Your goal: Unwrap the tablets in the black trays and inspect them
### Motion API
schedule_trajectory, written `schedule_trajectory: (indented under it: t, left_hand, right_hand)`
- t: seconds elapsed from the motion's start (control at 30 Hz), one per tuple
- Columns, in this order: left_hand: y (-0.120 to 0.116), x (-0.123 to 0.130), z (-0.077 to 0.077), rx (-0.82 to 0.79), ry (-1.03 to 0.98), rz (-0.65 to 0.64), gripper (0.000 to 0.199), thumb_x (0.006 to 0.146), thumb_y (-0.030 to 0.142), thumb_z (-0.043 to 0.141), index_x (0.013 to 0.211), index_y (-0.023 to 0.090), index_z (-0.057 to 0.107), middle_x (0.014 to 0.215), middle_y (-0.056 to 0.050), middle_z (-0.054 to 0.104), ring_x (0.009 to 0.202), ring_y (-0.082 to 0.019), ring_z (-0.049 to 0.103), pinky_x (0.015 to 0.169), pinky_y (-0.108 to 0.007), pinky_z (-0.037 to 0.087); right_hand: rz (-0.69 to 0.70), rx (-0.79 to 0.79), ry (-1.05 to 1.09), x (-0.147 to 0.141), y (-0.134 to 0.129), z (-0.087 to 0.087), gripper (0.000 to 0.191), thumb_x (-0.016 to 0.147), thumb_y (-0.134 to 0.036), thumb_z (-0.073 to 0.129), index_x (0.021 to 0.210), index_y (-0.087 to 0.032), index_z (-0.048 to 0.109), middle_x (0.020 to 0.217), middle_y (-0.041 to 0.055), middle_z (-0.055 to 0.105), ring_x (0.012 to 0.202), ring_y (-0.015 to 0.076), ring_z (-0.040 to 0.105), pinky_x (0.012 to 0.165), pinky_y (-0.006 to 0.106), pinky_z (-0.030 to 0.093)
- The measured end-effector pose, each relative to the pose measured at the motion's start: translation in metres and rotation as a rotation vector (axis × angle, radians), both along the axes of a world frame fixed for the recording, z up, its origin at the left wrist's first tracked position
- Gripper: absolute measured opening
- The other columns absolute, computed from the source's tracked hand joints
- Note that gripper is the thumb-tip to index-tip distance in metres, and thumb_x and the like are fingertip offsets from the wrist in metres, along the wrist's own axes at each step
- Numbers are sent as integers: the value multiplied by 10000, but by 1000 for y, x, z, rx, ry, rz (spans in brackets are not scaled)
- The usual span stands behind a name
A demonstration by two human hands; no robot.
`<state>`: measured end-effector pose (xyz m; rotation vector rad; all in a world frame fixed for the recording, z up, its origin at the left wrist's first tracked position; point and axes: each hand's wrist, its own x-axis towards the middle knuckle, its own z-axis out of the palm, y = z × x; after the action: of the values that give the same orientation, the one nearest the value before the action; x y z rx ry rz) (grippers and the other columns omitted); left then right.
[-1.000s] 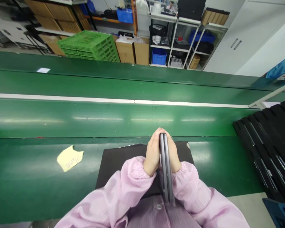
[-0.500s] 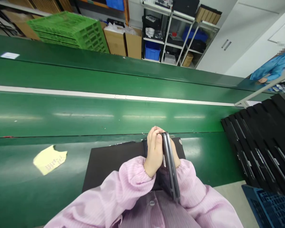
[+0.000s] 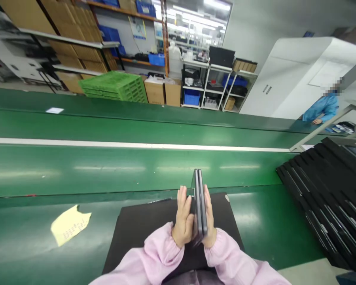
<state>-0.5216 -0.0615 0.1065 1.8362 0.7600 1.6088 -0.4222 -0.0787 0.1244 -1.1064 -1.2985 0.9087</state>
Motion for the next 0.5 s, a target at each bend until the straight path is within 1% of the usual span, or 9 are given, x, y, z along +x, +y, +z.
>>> schedule_trajectory:
  t: [0.07,0.13,0.2,0.23,0.27,0.33,0.4,0.5]
  left_hand:
    - [2,5,34,-44,-70,-4,471,946,263,279,1400,387,255,1531,71,159,1405,-222,103,1153,-452,80]
    - [-2,10,70,-147,-107,-29,450,947,263,296,1389,350,312,1504,34,263,1386,-213,196,1150,-408,152]
    - [-12,12,98,-217,-119,-40,439,944,287,322,1381,328,340,1487,22,306,1371,-198,244,1146,-354,186]
    - [-18,12,107,-226,-131,-41,438,943,303,327,1380,328,343,1487,27,305,1370,-190,247,1143,-330,194]
    - [-24,12,113,-225,-147,-44,437,943,319,326,1379,333,343,1486,35,305,1369,-182,249,1139,-311,201]
    - [-34,10,120,-209,-174,-54,435,943,339,323,1377,341,346,1482,45,314,1364,-175,261,1130,-289,221]
    - [-42,8,122,-192,-181,-56,428,941,349,326,1367,343,366,1477,47,325,1361,-175,270,1127,-286,230]
    - [-47,7,126,-206,-186,-55,432,936,377,336,1362,324,384,1468,31,346,1352,-177,291,1125,-291,237]
  right_hand:
    - [0,144,14,-2,4,25,534,926,-511,272,1400,-270,311,1499,2,232,1387,246,151,1147,489,164]
    - [15,198,20,-4,3,55,466,974,-373,201,1419,-261,279,1477,3,293,1359,197,249,1129,410,264]
    - [9,208,14,-6,-5,81,438,984,-289,212,1414,-272,295,1458,-14,331,1342,158,287,1113,327,304]
    - [3,223,11,-7,-11,91,432,984,-272,228,1408,-280,308,1457,-23,332,1341,150,287,1109,302,309]
    - [1,238,16,-8,-17,99,428,985,-265,235,1405,-291,313,1458,-33,326,1342,144,280,1106,288,311]
    - [5,266,32,-10,-28,109,423,985,-261,254,1400,-310,319,1457,-44,322,1345,140,272,1102,273,314]
    - [9,279,47,-11,-37,113,416,984,-262,270,1392,-319,333,1451,-47,334,1342,137,278,1097,265,319]
    - [0,276,66,-12,-41,114,408,985,-280,271,1384,-313,350,1444,-45,348,1338,132,288,1094,267,323]
